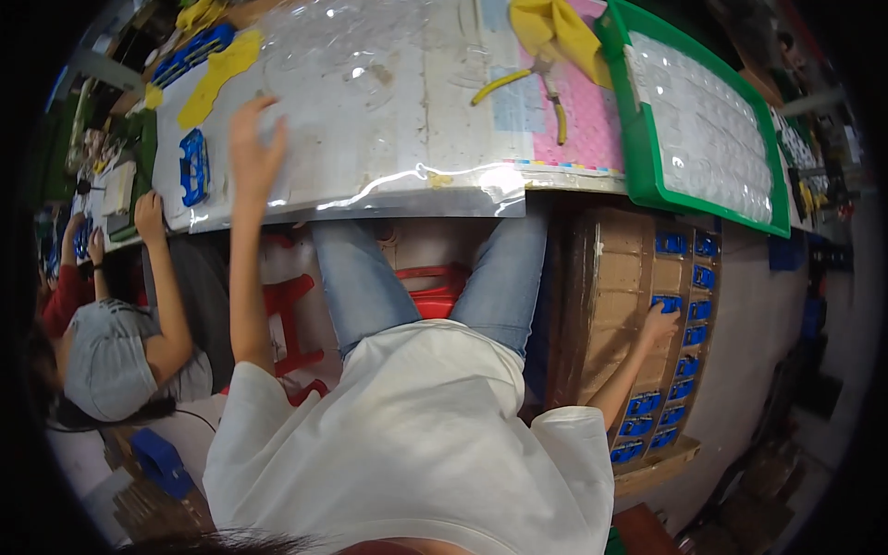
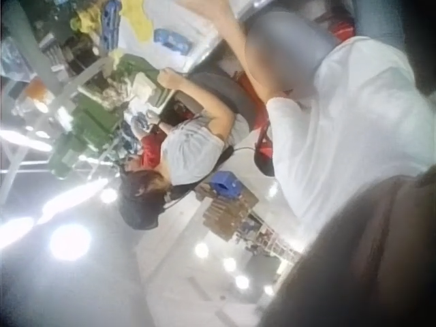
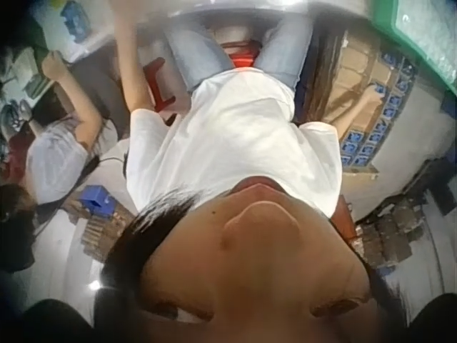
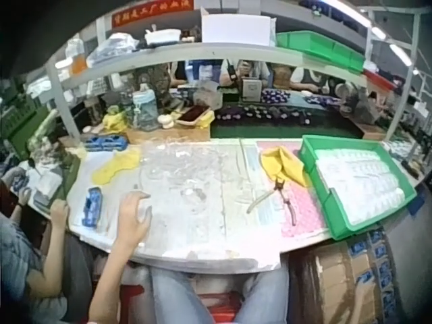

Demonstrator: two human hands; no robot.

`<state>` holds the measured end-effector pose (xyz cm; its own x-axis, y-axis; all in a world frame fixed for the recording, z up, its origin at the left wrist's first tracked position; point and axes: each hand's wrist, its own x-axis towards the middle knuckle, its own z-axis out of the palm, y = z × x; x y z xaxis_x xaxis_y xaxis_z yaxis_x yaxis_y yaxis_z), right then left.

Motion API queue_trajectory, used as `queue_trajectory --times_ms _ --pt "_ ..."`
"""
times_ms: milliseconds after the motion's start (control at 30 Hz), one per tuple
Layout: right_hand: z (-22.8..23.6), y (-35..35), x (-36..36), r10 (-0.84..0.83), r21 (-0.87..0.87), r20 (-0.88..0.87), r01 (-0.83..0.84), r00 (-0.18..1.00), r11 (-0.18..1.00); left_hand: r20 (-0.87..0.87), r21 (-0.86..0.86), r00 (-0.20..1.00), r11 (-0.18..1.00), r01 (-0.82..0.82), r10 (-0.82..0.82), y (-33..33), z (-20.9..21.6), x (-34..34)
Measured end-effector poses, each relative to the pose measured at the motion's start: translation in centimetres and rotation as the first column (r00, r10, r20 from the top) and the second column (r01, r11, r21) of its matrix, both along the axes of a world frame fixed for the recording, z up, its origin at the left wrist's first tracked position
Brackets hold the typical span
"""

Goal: The person assembles toy cars by repeatedly picking up transparent plastic window pieces and fitting them into toy car bodies by hand.

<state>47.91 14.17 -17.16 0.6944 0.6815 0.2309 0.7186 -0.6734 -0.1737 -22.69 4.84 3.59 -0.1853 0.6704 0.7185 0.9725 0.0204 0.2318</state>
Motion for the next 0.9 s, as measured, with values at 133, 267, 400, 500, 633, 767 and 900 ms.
queue_trajectory --times_ms 133,267,400,500,633,767,900 --pt "0.3 0.9 2.0 0.033 0.036 -0.123 -0.028 0.992 0.999 0.059 -0.146 0.97 0.959 0.242 -0.236 4.3 -0.8 5.0" --pt "1.0 0.6 2.7 -0.009 0.078 -0.254 0.03 0.967 0.997 -0.071 -0.245 0.99 0.964 0.1 -0.121 6.0 -3.8 6.7" --pt "0.5 -0.1 2.4 -0.073 0.219 -0.265 0.133 0.961 0.967 -0.009 -0.242 0.978 0.95 0.198 -0.206 4.1 -3.5 10.3" --pt "-0.3 -0.5 2.3 -0.107 0.348 -0.277 0.204 0.955 0.915 0.114 -0.199 0.97 0.952 0.232 -0.213 3.1 -3.0 11.4" --pt "-1.3 -1.0 3.3 -0.082 0.547 -0.296 0.239 0.952 0.802 0.082 -0.108 0.985 0.982 0.158 -0.15 1.9 -2.6 10.8" --pt "0.9 -1.3 0.2 0.0 0.762 -0.183 0.142 0.983 0.631 0.115 -0.128 0.976 0.971 0.2 -0.186 0.4 -2.9 10.9" --pt "7.8 -1.9 -6.4 0.368 0.896 -0.261 0.082 0.892 0.436 0.143 -0.128 0.959 0.956 0.263 -0.244 0.2 -3.5 11.8"
